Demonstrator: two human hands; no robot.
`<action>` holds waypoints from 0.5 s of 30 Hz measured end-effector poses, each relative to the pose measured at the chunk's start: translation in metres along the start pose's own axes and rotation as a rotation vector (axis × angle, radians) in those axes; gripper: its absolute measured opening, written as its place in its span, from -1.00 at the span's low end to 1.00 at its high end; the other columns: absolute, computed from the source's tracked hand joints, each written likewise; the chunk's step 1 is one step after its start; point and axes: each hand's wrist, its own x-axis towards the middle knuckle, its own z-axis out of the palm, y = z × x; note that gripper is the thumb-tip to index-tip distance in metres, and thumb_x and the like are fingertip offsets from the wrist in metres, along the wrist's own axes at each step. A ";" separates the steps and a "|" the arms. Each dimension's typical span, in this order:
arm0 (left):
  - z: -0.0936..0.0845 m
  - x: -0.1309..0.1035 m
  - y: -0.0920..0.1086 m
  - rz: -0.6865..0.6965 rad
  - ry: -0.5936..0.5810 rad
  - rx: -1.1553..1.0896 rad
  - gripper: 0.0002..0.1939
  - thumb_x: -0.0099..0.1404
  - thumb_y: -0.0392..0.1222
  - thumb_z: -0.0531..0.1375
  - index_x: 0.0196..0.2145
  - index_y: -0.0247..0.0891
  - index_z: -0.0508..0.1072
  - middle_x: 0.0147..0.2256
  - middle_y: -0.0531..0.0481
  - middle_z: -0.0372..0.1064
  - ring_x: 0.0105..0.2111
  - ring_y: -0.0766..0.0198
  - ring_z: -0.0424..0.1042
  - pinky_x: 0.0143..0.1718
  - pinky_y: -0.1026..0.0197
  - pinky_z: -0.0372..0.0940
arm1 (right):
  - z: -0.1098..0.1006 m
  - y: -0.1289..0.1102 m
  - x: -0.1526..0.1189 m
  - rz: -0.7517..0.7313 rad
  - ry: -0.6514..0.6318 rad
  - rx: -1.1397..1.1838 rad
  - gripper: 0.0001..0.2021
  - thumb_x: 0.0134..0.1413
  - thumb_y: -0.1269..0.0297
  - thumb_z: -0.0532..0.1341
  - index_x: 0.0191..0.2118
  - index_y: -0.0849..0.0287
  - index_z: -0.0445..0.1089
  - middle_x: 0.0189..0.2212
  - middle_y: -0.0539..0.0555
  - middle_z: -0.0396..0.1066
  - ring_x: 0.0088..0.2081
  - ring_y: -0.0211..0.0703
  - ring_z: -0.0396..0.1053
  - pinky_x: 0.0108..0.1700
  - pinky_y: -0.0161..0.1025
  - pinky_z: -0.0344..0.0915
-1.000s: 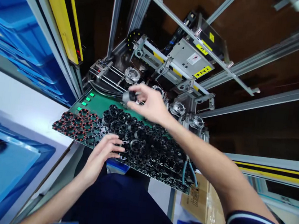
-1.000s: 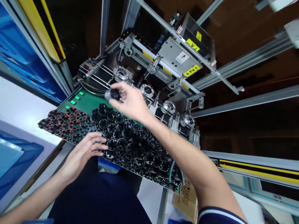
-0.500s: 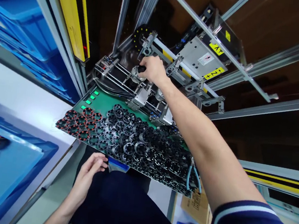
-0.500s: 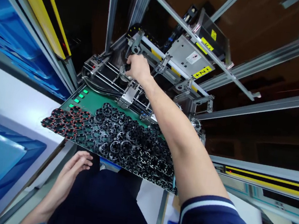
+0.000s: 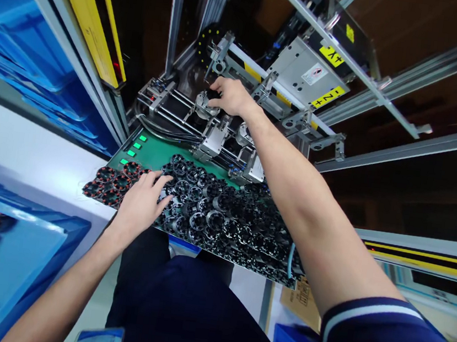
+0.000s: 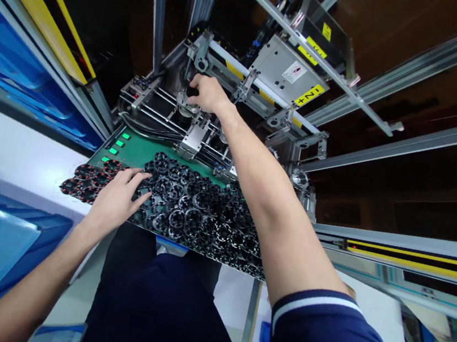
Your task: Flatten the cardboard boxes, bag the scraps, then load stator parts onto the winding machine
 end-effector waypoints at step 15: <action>-0.013 0.017 -0.015 -0.117 0.202 -0.189 -0.75 0.65 0.06 0.45 -0.01 -0.18 0.75 0.21 -0.23 0.68 0.24 -0.22 0.62 0.34 -0.17 0.43 | 0.045 -0.074 -0.090 0.089 0.049 -0.197 0.20 0.32 -0.45 0.56 0.76 0.19 0.21 0.75 0.48 0.08 0.74 0.85 -0.09 0.68 0.78 0.06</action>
